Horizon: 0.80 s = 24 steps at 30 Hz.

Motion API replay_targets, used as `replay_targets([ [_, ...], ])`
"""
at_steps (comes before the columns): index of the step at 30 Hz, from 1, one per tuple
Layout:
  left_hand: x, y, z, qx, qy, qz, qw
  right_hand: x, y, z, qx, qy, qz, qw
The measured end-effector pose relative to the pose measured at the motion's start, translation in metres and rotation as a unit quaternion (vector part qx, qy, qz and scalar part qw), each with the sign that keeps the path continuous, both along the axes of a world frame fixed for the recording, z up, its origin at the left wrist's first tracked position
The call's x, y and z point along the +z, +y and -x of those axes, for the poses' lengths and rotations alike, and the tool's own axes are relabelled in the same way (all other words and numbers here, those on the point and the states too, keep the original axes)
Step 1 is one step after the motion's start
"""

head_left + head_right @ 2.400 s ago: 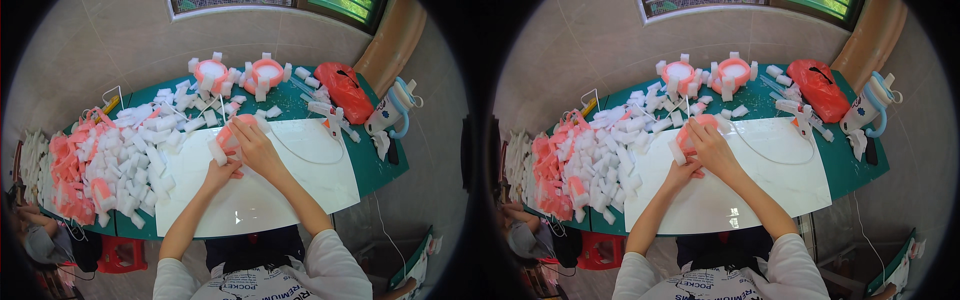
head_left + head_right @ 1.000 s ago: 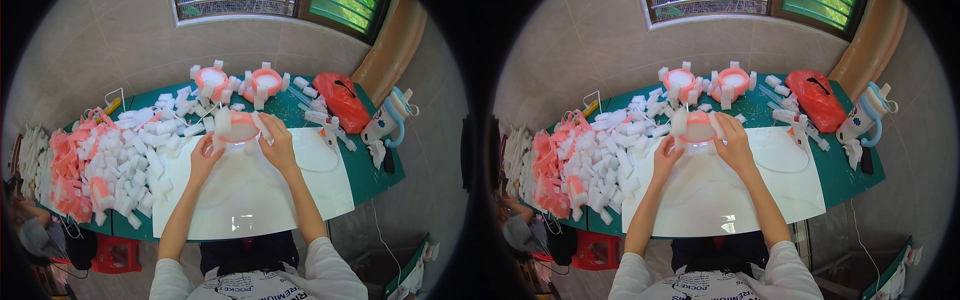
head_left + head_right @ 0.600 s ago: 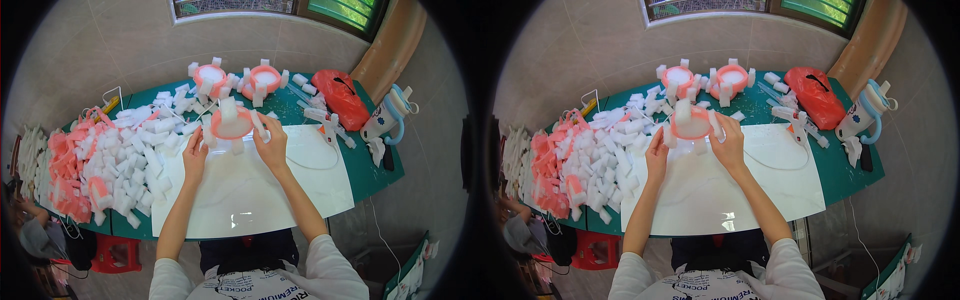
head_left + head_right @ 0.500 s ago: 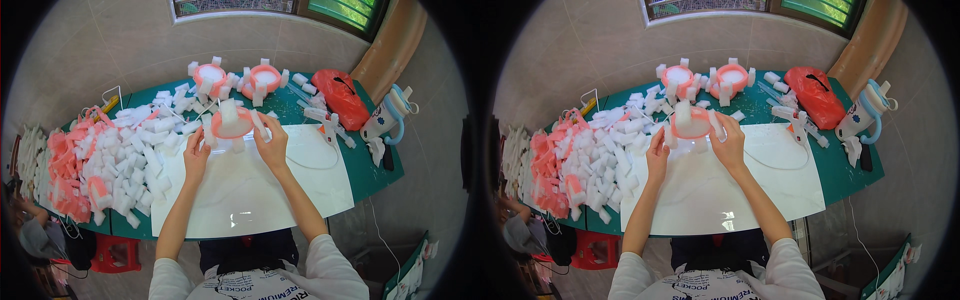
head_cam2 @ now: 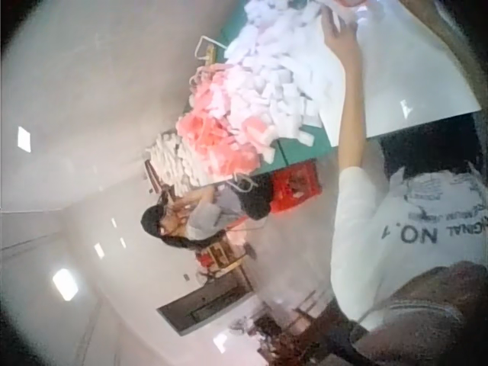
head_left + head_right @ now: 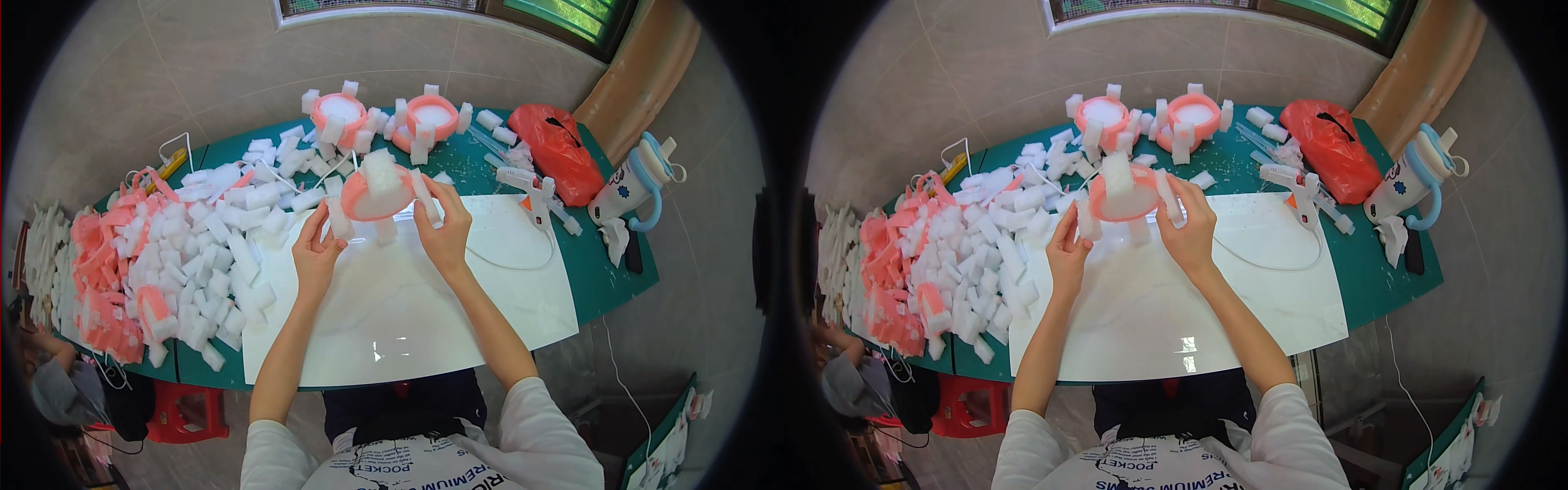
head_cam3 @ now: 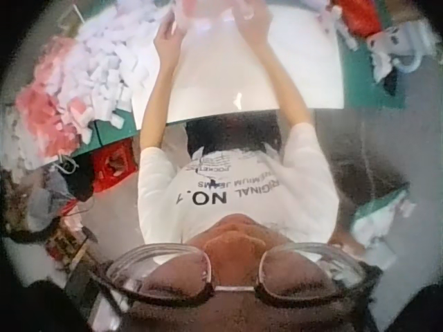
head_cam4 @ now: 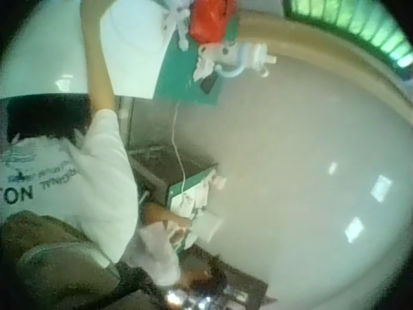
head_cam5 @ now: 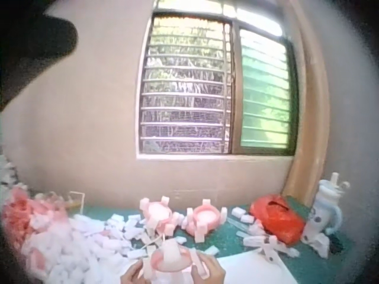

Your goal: Assembling foam ring components by gluing individual foam blocks onto a circular base using a hot glue gun.

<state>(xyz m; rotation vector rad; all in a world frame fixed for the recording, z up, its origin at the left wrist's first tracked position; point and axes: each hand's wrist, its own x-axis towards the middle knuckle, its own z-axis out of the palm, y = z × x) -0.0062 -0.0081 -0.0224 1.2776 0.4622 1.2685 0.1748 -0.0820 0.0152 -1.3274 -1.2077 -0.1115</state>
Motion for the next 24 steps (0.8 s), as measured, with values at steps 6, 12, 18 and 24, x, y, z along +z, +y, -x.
replay_targets([
  [6,0.0023,-0.0003,-0.0007,0.003,0.036,0.030,0.999,-0.0015,-0.0002,-0.0015,-0.004,-0.030,-0.007,1.000],
  [12,0.0031,-0.0015,0.0016,0.006,0.032,0.027,0.999,-0.0031,0.0002,-0.0002,0.002,-0.036,-0.006,0.999],
  [18,0.0059,-0.0037,-0.0013,-0.005,0.040,0.043,0.998,-0.0049,0.0006,-0.0041,-0.005,-0.029,-0.010,1.000],
  [24,0.0081,-0.0039,0.0005,0.011,0.047,0.035,0.998,-0.0059,0.0015,-0.0011,-0.004,-0.025,-0.017,1.000],
])
